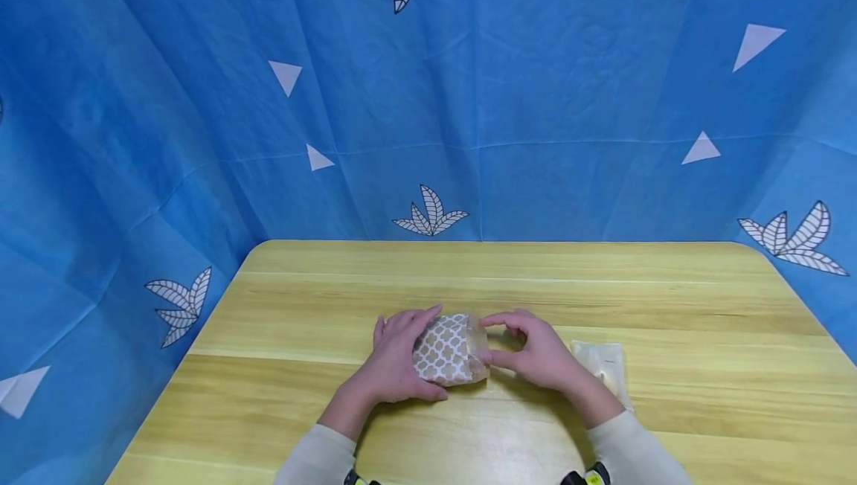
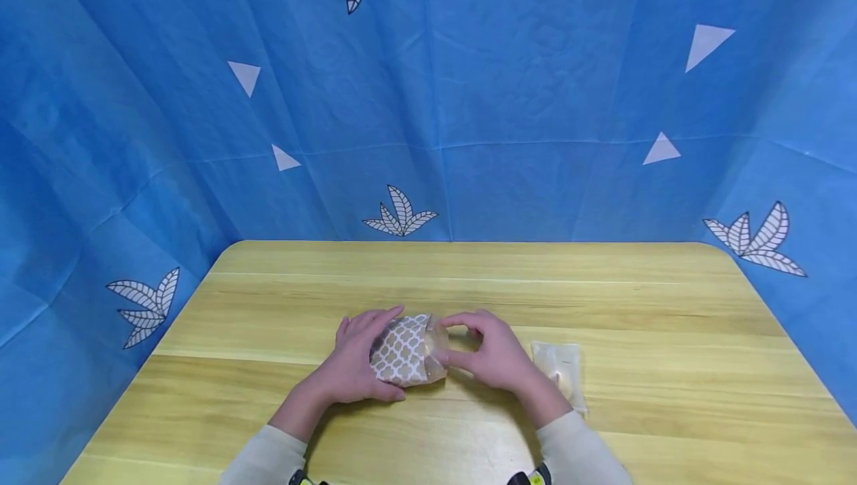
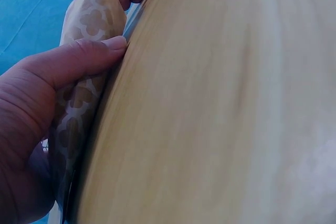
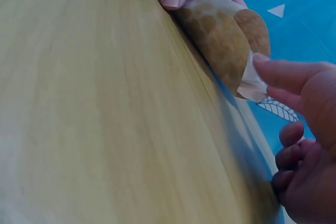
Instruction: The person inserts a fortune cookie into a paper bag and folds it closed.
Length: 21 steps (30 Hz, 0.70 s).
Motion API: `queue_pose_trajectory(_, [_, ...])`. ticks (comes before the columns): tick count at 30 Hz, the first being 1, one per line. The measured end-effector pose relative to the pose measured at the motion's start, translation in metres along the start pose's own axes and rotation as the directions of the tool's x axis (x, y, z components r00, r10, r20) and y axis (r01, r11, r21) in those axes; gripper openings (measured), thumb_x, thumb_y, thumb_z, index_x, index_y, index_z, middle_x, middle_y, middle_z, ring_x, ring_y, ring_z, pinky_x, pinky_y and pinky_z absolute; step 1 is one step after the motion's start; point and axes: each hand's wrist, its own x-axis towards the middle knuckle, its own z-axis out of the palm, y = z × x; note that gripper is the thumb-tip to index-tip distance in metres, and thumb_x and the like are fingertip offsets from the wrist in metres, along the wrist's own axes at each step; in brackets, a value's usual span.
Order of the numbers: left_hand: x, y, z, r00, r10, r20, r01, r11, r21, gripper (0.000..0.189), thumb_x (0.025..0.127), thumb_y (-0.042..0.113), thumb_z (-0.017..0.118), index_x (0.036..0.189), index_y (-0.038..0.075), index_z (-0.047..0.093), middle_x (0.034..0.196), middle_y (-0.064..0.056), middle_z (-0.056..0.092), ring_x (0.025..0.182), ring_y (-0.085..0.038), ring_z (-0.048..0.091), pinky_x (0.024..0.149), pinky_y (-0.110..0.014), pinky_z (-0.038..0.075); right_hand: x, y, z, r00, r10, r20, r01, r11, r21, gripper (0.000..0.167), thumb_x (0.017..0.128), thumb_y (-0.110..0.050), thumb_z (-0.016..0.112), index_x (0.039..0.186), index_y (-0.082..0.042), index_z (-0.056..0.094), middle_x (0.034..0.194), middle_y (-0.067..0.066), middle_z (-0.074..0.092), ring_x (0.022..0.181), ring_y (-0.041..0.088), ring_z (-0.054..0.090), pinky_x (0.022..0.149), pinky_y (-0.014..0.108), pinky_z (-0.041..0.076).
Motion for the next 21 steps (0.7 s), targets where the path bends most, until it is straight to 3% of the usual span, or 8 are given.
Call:
queue_pose_trajectory(10, [0.001,-0.001,0.001,1.000,-0.003,0.003,0.003,1.000,0.009,0.126,0.052,0.051,0.094,0.158,0.029,0.031,0.146,0.001,0.042,0.139,-0.025,0.030,0.112,-0.064,-0.001,0.002,0.002,0.003,0.999,-0.020,0.038,0.023,0.997,-0.071,0.059,0.074,-0.033,0.089,0.128,-0.019,0.070,0.090,-0.001,0.057,0.082,0.017,0.050,0.072,0.033,0.047])
queue_pose_trajectory(21, [0.002,-0.001,0.002,1.000,-0.003,0.002,0.003,1.000,0.015,0.126,0.052,0.051,0.095,0.158,0.030,0.030,0.147,0.000,0.042,0.138,-0.026,0.030,0.112,-0.065,-0.001,0.009,-0.004,0.012,0.995,-0.074,0.067,0.079,0.995,-0.062,0.061,0.074,-0.031,0.089,0.128,-0.011,0.069,0.104,0.000,0.064,0.089,0.018,0.054,0.077,0.035,0.048])
